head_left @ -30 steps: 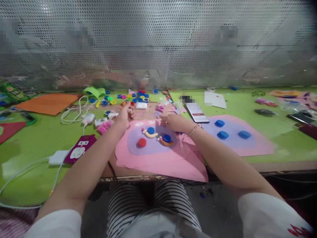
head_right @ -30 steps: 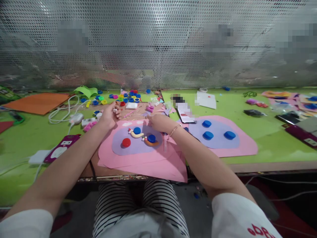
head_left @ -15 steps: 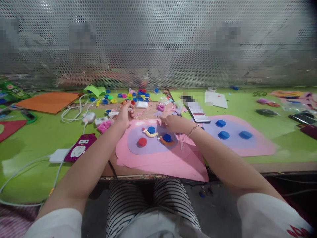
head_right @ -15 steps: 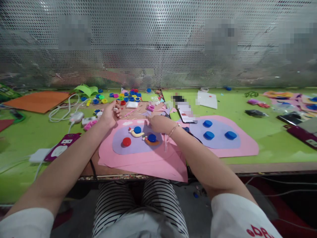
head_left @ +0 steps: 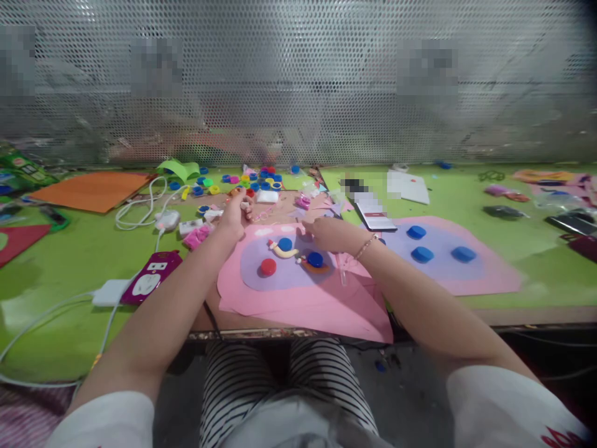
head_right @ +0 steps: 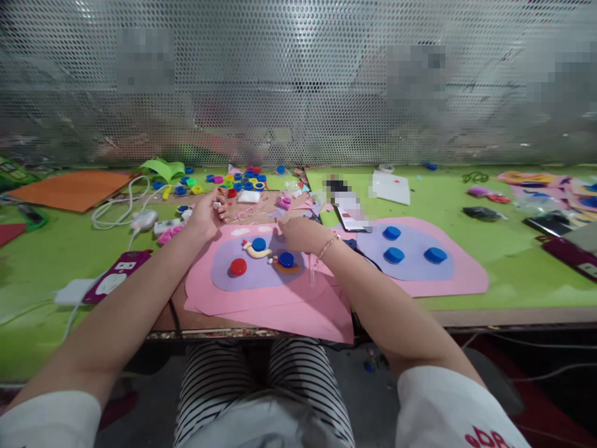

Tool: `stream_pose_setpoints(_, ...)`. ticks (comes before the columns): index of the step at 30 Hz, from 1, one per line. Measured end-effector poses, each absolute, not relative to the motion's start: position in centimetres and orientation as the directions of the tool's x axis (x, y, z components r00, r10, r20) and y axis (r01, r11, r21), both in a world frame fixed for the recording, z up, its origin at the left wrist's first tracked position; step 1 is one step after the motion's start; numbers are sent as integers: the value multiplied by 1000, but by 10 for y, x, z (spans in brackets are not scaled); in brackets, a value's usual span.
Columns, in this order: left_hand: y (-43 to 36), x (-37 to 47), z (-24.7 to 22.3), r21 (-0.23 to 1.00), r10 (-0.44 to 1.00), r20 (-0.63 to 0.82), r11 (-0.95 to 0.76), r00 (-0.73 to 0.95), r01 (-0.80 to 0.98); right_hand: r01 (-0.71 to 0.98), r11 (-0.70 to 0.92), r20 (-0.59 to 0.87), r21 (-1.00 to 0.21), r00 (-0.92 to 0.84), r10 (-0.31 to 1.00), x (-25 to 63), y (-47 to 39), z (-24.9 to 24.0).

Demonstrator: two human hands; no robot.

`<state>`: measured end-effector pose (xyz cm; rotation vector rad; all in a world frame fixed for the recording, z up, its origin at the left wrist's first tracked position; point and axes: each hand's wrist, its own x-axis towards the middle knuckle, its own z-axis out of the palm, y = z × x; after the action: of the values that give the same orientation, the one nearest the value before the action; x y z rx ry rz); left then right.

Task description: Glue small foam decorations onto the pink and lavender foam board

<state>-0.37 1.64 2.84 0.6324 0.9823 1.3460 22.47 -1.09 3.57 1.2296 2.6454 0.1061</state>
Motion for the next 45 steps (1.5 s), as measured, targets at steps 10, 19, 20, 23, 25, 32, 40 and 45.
stream_pose_setpoints(10,19,-7,27,849,974,-216,158,-60,-504,765,635,-118,110,-624,772,229,-9,41)
stream_pose_setpoints(19,18,-6,29,851,974,-220,162,-60,-499,761,644,-62,75,-641,765,234,2,33)
stream_pose_setpoints(20,18,-6,29,850,974,-221,164,-57,-502,751,657,-71,66,-653,754,234,3,32)
stream_pose_setpoints(23,18,-6,30,846,973,-223,166,-53,-506,743,667,-85,44,-663,744,234,3,30)
stream_pose_setpoints(25,17,-6,29,848,975,-216,158,-58,-506,744,667,-86,33,-663,744,234,2,30)
stream_pose_setpoints(32,18,-5,27,849,978,-203,148,-53,-506,726,688,-126,6,-682,721,233,3,28)
stream_pose_setpoints(40,18,-4,26,854,976,-212,160,-49,-495,689,724,-123,-28,-722,681,231,5,22)
stream_pose_setpoints(45,17,-3,26,856,976,-212,160,-51,-491,683,727,-123,-67,-729,673,232,6,24)
